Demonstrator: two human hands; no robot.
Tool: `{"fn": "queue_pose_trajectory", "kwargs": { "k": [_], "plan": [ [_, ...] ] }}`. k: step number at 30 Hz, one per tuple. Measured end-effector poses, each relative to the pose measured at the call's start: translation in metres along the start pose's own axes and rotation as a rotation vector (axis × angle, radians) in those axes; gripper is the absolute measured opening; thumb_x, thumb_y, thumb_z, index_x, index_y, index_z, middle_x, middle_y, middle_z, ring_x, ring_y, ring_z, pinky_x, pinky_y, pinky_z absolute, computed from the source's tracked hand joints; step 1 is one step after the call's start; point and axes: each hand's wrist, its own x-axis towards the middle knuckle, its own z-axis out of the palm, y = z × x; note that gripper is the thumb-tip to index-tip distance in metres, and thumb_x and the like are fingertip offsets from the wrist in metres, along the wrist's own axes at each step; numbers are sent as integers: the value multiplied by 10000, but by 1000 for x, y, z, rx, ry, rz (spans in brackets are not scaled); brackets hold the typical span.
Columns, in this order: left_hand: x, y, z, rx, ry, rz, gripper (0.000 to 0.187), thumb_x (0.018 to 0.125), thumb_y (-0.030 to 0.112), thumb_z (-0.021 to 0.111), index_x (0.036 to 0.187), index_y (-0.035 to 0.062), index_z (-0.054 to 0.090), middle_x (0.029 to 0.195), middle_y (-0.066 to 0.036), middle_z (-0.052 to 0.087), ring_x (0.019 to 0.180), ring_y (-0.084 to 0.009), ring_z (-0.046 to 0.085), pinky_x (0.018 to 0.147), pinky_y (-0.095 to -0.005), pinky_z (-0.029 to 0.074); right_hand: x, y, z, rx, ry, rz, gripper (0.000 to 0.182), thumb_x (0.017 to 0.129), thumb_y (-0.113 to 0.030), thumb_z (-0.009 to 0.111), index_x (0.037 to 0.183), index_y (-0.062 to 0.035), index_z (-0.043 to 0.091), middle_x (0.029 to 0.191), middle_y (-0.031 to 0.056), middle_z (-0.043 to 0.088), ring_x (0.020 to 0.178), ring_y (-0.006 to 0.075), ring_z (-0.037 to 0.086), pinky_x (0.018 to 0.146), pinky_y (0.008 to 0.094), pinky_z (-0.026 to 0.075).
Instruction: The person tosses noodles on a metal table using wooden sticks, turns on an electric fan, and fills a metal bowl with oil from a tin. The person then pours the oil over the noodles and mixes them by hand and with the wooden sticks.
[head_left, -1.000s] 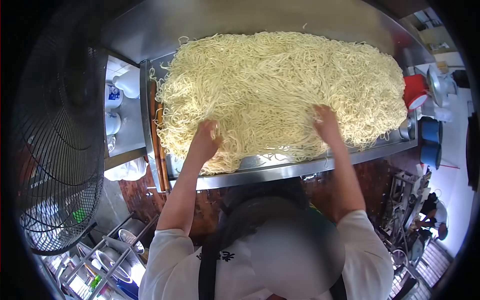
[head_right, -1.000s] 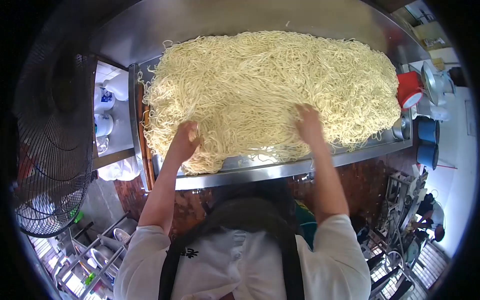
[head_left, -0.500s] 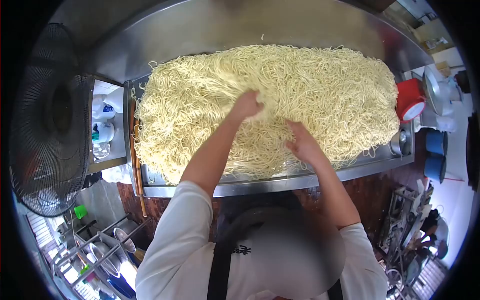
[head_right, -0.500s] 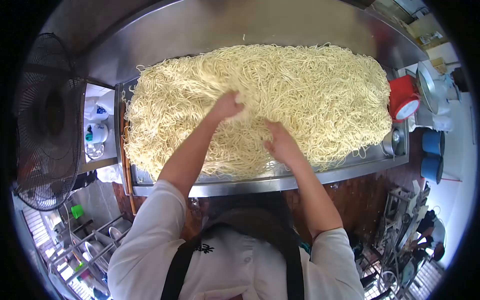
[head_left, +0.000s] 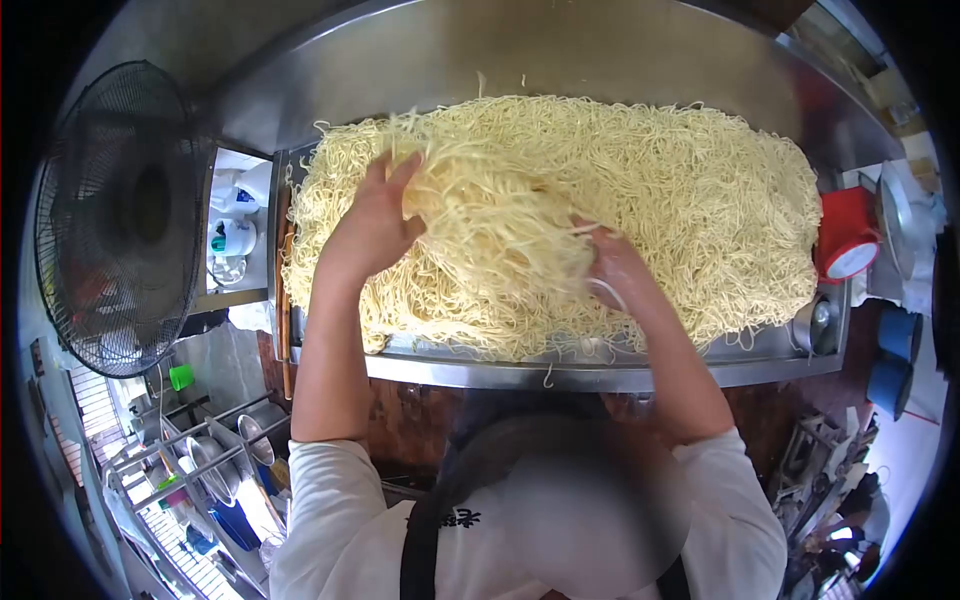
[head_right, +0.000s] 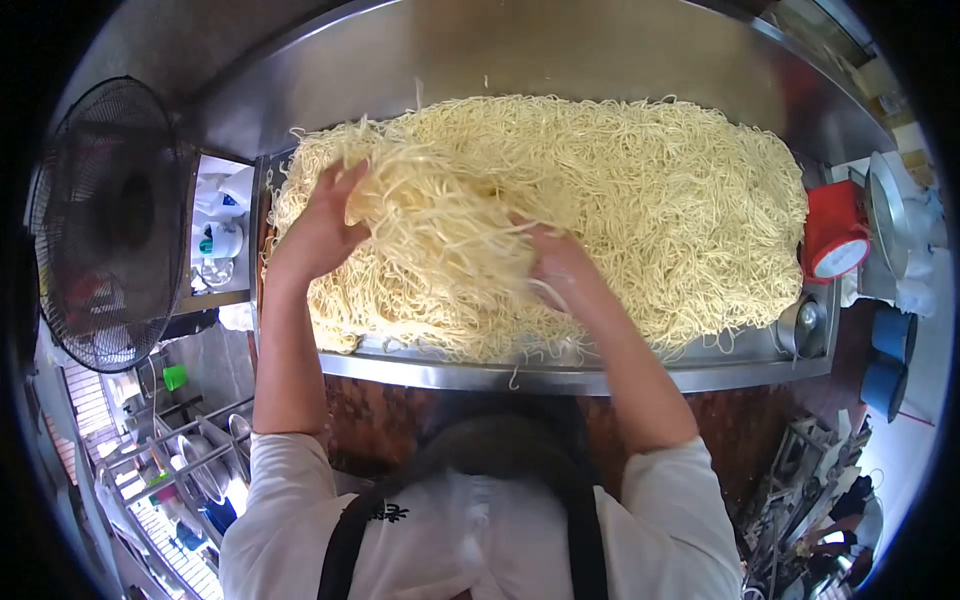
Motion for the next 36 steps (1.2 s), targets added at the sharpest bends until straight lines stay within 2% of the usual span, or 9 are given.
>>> {"fn": "queue_pose_trajectory", "kwargs": {
  "k": [1,2,7,13,21,24,26,27,36],
  "plan": [
    [8,-13,7,-5,-160,-100,684,838,178,745,1459,109,468,1489,-279,388,1284,-429,512,1086,-432,443,-20,10,-16,-39,-13,170,423,943,-91,582,1361,-67,519,1256,154,595,1100,295,614,919,394,517],
    [28,-42,23,-14,-193,-67,700,831,235,758,1454,95,471,1460,-290,421,1280,-421,519,1078,-429,447,-35,58,-29,-655,54,-250,432,938,-99,597,1361,-54,516,1225,145,608,976,267,667,833,385,548],
    [188,-108,116,-278,48,-184,791,795,421,792,1425,47,495,1382,-301,507,1280,-358,539,1062,-422,445,-83,35,-67,-395,208,124,490,877,-70,652,1352,-108,537,1262,172,575,1005,307,646,872,386,525],
    [196,-36,241,-593,-413,-157,822,829,462,730,1452,5,447,1491,-256,426,1372,-363,442,1162,-422,346,-91,50,-45,-227,157,49,485,890,-68,669,1352,-124,532,1271,140,565,967,274,648,815,356,549],
    [94,40,-6,-488,153,-63,512,859,352,741,1229,12,646,988,-158,743,847,-280,724,815,-417,568,-52,14,-25,-182,137,-140,438,905,-100,671,1324,-89,546,1255,137,568,977,266,641,828,345,541],
    [109,-12,-51,-413,261,224,610,851,309,750,1342,8,550,1222,-230,641,1091,-322,653,955,-418,516,-47,-1,-23,-191,187,-158,427,908,-111,672,1318,-88,554,1214,143,589,981,266,638,840,358,536],
    [114,-47,-14,138,223,256,680,847,316,757,1401,18,497,1342,-272,551,1220,-341,585,1019,-413,478,-53,10,-16,-214,151,-145,425,909,-129,673,1316,-90,559,1199,148,598,983,279,634,847,368,533],
    [121,-47,-5,17,-161,26,730,851,337,758,1441,32,455,1450,-307,409,1351,-382,453,1110,-415,397,-53,13,-15,-232,134,-145,424,909,-138,674,1315,-92,561,1192,150,603,985,285,633,851,373,532],
    [90,-103,239,-318,-301,-181,616,848,208,745,1411,99,520,1247,-239,628,1150,-307,634,1029,-433,482,-37,31,29,-440,23,-190,553,879,-179,673,1389,-71,487,1319,199,535,1251,352,508,1054,442,429]
  ]
}}
